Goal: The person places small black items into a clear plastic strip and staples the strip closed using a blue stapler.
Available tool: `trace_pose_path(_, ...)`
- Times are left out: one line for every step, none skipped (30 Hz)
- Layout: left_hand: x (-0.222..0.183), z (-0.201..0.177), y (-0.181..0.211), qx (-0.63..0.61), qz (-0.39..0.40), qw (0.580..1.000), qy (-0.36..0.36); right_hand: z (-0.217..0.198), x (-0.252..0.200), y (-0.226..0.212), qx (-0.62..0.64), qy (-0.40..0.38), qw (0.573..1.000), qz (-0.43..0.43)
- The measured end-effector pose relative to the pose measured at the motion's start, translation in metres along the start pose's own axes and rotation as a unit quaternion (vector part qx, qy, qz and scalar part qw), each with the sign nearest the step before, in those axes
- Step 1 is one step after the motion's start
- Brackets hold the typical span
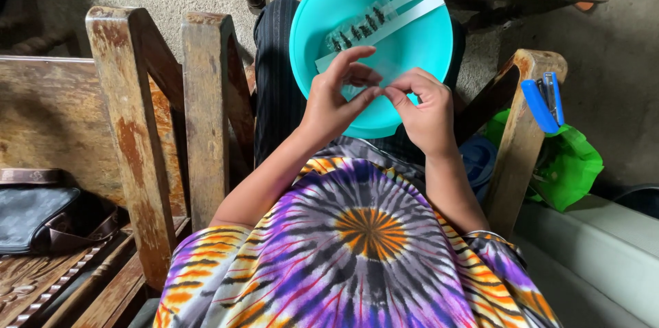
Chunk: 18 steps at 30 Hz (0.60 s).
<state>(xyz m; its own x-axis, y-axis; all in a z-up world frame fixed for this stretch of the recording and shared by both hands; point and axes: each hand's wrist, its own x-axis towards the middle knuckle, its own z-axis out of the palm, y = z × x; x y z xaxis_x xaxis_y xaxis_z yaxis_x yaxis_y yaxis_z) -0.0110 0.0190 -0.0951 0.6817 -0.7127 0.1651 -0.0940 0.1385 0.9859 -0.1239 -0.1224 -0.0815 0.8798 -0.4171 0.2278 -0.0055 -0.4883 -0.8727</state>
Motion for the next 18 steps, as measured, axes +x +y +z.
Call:
trace_pose_path(0.000,0.001,0.000,0.000,-0.001,1.000,-0.001,0.000,-0.001,-0.002,0.000,0.000,1.000,0.001)
trace_pose_path(-0.001,0.002,0.001,-0.007,-0.002,1.000,0.007,0.000,-0.001,-0.004,0.006,-0.003,1.000,-0.002)
trace_pose_path(0.000,0.003,0.001,-0.013,-0.003,1.000,0.014,0.000,-0.002,-0.007,0.012,-0.005,1.000,-0.004)
trace_pose_path(-0.002,0.003,0.001,-0.013,-0.003,1.000,0.013,0.002,-0.005,-0.004,0.012,-0.005,1.000,-0.004)
trace_pose_path(-0.002,0.004,0.001,-0.033,-0.011,0.999,0.023,0.004,-0.007,0.000,0.075,0.029,0.997,0.002)
trace_pose_path(-0.003,0.004,0.001,-0.052,-0.018,0.998,0.032,0.006,-0.010,0.003,0.137,0.062,0.989,0.009)
trace_pose_path(-0.004,0.006,0.000,-0.052,-0.019,0.998,0.032,0.006,-0.008,-0.003,0.137,0.063,0.989,0.009)
trace_pose_path(-0.006,0.007,0.000,-0.069,-0.031,0.997,0.034,0.006,-0.006,-0.009,0.158,0.090,0.983,-0.006)
trace_pose_path(-0.008,0.008,-0.001,-0.086,-0.043,0.995,0.035,0.006,-0.004,-0.015,0.179,0.118,0.977,-0.020)
trace_pose_path(-0.009,0.010,0.001,-0.086,-0.044,0.995,0.034,0.006,-0.006,-0.012,0.179,0.118,0.977,-0.019)
trace_pose_path(-0.010,0.011,0.003,-0.089,-0.014,0.995,0.032,0.007,-0.007,-0.009,0.167,0.128,0.977,-0.033)
trace_pose_path(-0.010,0.012,0.005,-0.093,0.015,0.995,0.029,0.008,-0.009,-0.006,0.155,0.137,0.977,-0.047)
trace_pose_path(-0.010,0.013,0.009,-0.092,0.016,0.995,0.030,0.008,-0.009,-0.007,0.155,0.136,0.977,-0.048)
trace_pose_path(-0.010,0.013,0.012,-0.064,0.037,0.997,0.037,0.008,-0.009,-0.008,0.143,0.139,0.978,-0.059)
trace_pose_path(-0.011,0.014,0.016,-0.037,0.057,0.997,0.043,0.007,-0.010,-0.009,0.131,0.143,0.979,-0.070)
trace_pose_path(-0.011,0.014,0.016,-0.037,0.056,0.997,0.044,0.008,-0.010,-0.010,0.131,0.142,0.979,-0.070)
trace_pose_path(-0.010,0.015,0.017,0.005,0.074,0.995,0.061,0.008,-0.010,-0.011,0.113,0.143,0.980,-0.081)
trace_pose_path(-0.009,0.016,0.018,0.047,0.092,0.992,0.078,0.007,-0.010,-0.012,0.095,0.144,0.981,-0.093)
